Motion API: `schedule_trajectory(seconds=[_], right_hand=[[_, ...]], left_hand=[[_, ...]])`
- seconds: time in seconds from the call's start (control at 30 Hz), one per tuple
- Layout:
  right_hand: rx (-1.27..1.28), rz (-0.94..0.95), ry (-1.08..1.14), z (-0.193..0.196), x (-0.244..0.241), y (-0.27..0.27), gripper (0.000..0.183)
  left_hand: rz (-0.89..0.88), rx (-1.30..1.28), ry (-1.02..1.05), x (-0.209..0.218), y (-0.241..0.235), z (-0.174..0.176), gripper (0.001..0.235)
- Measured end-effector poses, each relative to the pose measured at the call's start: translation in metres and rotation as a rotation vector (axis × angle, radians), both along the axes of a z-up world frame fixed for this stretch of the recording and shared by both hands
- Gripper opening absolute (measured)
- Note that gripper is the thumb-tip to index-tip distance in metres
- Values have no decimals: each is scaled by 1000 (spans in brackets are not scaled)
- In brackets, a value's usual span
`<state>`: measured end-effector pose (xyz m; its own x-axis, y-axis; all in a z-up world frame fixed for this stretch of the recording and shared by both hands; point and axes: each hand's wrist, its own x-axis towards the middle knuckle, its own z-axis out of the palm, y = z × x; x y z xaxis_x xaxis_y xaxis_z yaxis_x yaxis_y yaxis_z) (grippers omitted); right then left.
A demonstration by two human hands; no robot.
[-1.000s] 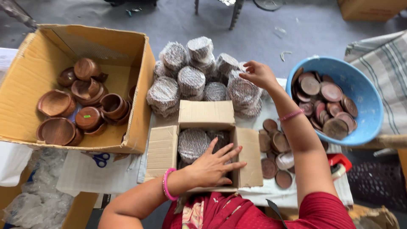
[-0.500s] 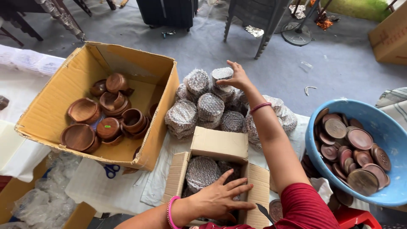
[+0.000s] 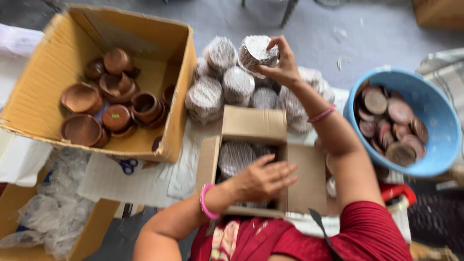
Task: The person places bubble-wrapped cylindrical items into a small cardboard box. They then close the box flaps, apply packing tape to seal it, and cut the tape with scissors.
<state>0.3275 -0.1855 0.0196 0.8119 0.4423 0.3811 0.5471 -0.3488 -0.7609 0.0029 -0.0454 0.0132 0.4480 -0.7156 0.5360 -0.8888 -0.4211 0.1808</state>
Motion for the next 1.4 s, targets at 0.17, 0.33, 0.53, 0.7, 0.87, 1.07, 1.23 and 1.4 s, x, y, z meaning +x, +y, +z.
schedule_trajectory(seconds=[0.17, 0.33, 0.53, 0.7, 0.87, 1.07, 1.23, 1.4], right_hand=[[-56, 497, -14, 50, -125, -34, 59], [-537, 608, 163, 53, -205, -49, 68], [-857, 383, -261, 70, -256, -45, 79], [-784, 180, -209, 36, -262, -61, 69], [-779, 173, -338, 28, -271, -65, 65], [-1099, 173, -396, 50, -277, -51, 74], [-1096, 161, -181, 27, -258, -43, 76], [-1113, 219, -106, 39, -264, -36, 88]], left_hand=[[160, -793, 66, 6, 26, 20, 25], [385, -739, 391, 32, 44, 13, 39], [177, -85, 375, 38, 48, 1, 108], [283, 283, 281, 26, 51, -2, 138], [287, 335, 326, 28, 52, 2, 140], [308, 377, 327, 28, 48, -8, 128], [317, 369, 251, 27, 46, -5, 121], [343, 455, 400, 25, 47, 17, 133]])
